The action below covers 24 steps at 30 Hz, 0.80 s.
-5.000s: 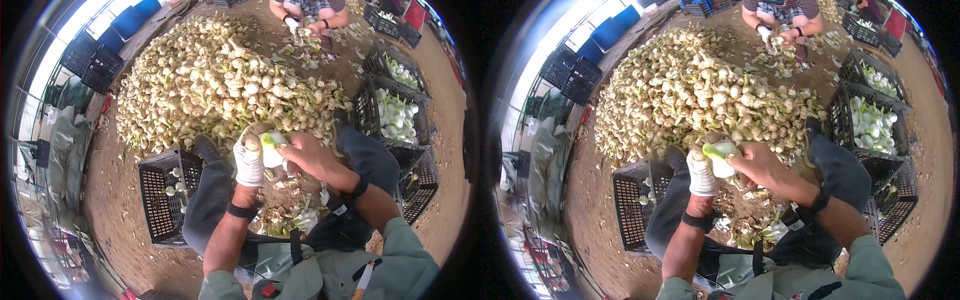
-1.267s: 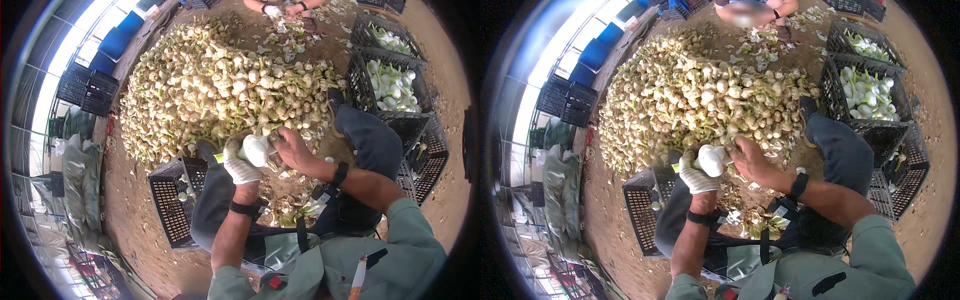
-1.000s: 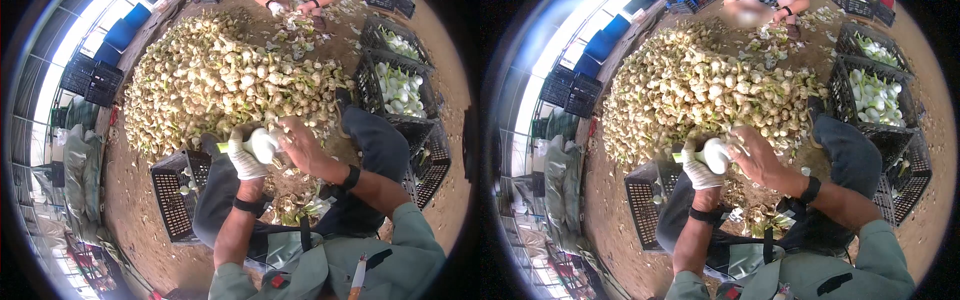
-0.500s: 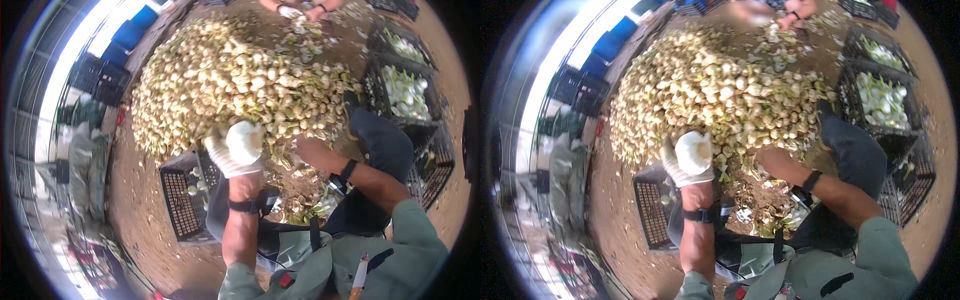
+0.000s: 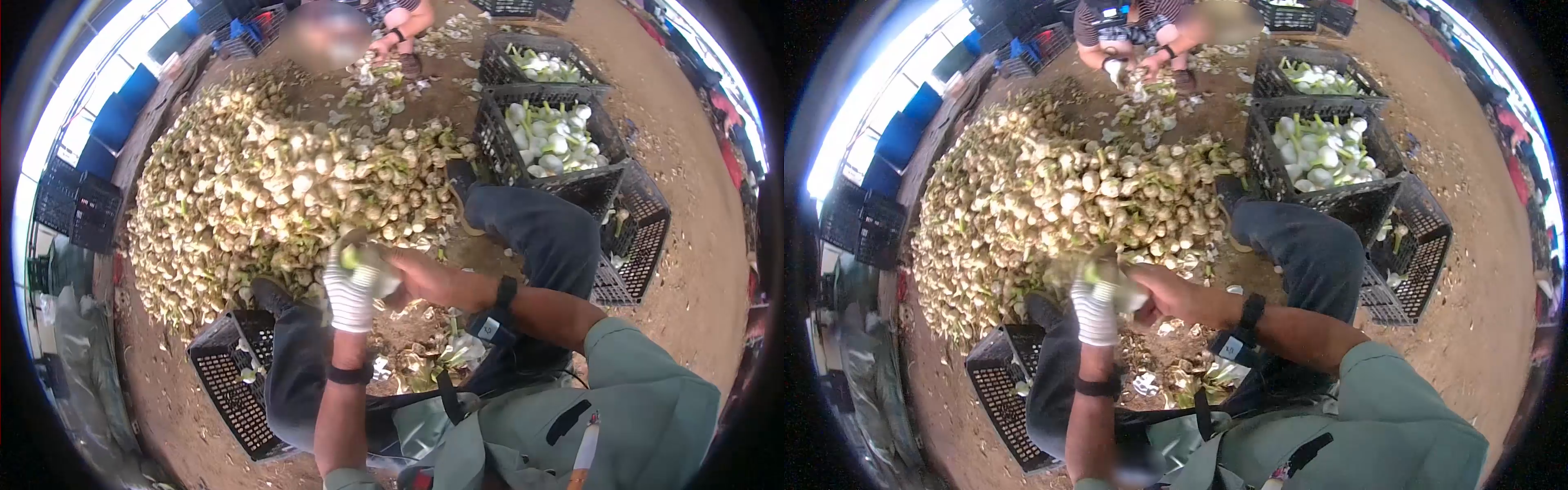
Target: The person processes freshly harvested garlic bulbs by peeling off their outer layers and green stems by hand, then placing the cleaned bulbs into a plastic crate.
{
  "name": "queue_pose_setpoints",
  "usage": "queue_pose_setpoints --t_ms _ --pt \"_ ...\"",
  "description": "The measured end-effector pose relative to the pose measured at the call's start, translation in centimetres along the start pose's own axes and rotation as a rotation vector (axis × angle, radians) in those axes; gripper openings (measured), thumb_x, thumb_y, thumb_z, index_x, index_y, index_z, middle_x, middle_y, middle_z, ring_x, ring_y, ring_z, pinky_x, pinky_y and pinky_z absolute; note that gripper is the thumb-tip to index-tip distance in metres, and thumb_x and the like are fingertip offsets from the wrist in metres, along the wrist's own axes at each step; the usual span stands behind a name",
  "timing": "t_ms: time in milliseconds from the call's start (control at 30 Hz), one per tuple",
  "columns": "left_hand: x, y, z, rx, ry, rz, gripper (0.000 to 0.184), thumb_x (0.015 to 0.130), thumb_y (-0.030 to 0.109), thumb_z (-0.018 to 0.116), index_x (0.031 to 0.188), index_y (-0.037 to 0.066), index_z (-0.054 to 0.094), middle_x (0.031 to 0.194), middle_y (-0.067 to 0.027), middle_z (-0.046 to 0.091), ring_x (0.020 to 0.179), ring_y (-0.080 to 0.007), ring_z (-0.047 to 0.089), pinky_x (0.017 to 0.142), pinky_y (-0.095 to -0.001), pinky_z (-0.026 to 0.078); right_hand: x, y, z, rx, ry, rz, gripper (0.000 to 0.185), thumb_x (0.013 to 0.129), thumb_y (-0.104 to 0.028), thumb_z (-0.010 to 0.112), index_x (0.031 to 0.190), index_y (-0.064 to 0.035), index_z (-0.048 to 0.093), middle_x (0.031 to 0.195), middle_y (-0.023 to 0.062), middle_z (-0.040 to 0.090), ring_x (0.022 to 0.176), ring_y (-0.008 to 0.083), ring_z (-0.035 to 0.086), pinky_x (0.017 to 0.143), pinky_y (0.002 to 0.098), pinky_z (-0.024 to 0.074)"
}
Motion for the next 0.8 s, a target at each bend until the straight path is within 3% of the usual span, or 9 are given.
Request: queue_pose_setpoints --t_ms 33,133,200,233,267,333,433,600,800 --pt "-0.4 -0.8 0.8 -0.01 -0.058 -0.018 0.064 0.08 0.03 0.074 0.128 -0.003 0.048 0.121 -0.0158 0.057 0.104 -0.0208 0.058 0.089 -0.0311 0.049 -1.4 -0.4 -1.5 -0.469 -0.007 -0.171 0.035 0.099 -0.033 0.049 0.123 -0.0066 0.05 0.108 0.0068 0.061 0.089 0.0134 0.061 0.074 0.0257 0.051" --pt "-1.9 4.0 3.7 -0.081 -0.077 -0.089 0.062 0.08 0.01 0.071 0.134 -0.003 0.045 0.125 -0.0163 0.056 0.1 -0.017 0.06 0.082 -0.0268 0.051 -4.6 -3.2 -5.5 -0.135 0.221 -0.1 0.027 0.097 -0.021 0.052 0.12 -0.0065 0.051 0.107 0.006 0.061 0.088 0.0115 0.06 0.072 0.0255 0.05" --pt "-2.6 5.3 3.7 -0.073 -0.131 -0.078 0.055 0.086 0.021 0.065 0.132 -0.003 0.048 0.125 -0.0186 0.059 0.111 -0.0269 0.06 0.097 -0.0361 0.048 -7.8 -7.0 -9.9 -0.654 0.553 -0.441 0.032 0.096 -0.031 0.054 0.116 -0.0068 0.053 0.104 0.0057 0.063 0.084 0.0118 0.061 0.07 0.026 0.0508" --pt "-2.8 7.8 3.9 0.031 -0.198 -0.102 0.041 0.092 0.019 0.056 0.125 -0.005 0.054 0.111 -0.0179 0.066 0.095 -0.0234 0.066 0.089 -0.0348 0.052 -9.0 -8.0 -14.2 -0.122 0.649 -0.481 0.036 0.096 -0.036 0.053 0.115 -0.0059 0.053 0.102 0.0071 0.064 0.082 0.0135 0.062 0.07 0.027 0.0516" --pt "-3.6 8.2 3.9 0.009 -0.259 -0.068 0.05 0.093 0.033 0.054 0.124 -0.007 0.054 0.101 -0.0197 0.068 0.09 -0.0222 0.067 0.084 -0.0347 0.054 -9.8 -8.8 -18.5 0.416 0.716 -0.502 0.042 0.095 -0.042 0.053 0.114 -0.005 0.053 0.099 0.0085 0.064 0.08 0.0152 0.062 0.07 0.0279 0.0525" --pt "-4.6 10.8 4.6 0.038 -0.384 -0.024 0.074 0.091 0.056 0.049 0.126 -0.009 0.051 0.094 -0.0226 0.069 0.087 -0.0267 0.068 0.082 -0.0384 0.054 -12.9 -12.1 -25.1 0.523 0.994 -0.743 0.049 0.095 -0.047 0.05 0.114 -0.0028 0.053 0.096 0.0108 0.066 0.075 0.0173 0.063 0.069 0.0283 0.0531" --pt "-6.9 13.7 6.5 -0.357 -0.585 -0.281 0.107 0.081 0.083 0.03 0.129 -0.011 0.047 0.09 -0.0269 0.068 0.079 -0.0378 0.069 0.077 -0.0485 0.055 -13.0 -13.1 -23.7 0.532 1.168 -0.662 0.043 0.096 -0.041 0.051 0.111 -0.001 0.054 0.092 0.0099 0.064 0.074 0.017 0.063 0.068 0.0273 0.0524" --pt "-9.0 15.8 7.5 -1.04 -1.153 0.137 0.106 0.079 0.074 0.053 0.14 -0.01 0.032 0.119 -0.0241 0.059 0.108 -0.0329 0.061 0.096 -0.0475 0.044 -5.3 -2.7 -16.6 -0.354 0.516 -0.126 0.026 0.098 -0.028 0.048 0.098 -0.0042 0.06 0.079 0.0027 0.052 0.071 0.0113 0.054 0.061 0.0292 0.0456" --pt "-10.9 15.1 4.0 -1.261 -0.899 0.116 0.108 0.079 0.073 0.055 0.138 -0.014 0.031 0.118 -0.0268 0.057 0.105 -0.0329 0.061 0.096 -0.0456 0.044 1.9 9.5 -13.4 -0.718 0.28 0.231 0.02 0.091 -0.021 0.058 0.091 -0.001 0.06 0.072 0.0015 0.054 0.062 0.0113 0.053 0.054 0.0308 0.0435"
Point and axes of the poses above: each hand's wrist, its own x-axis towards the middle knuckle, its own z-axis out of the palm, y = z × x, the point moved 4 cm from there along x, towards the middle knuckle
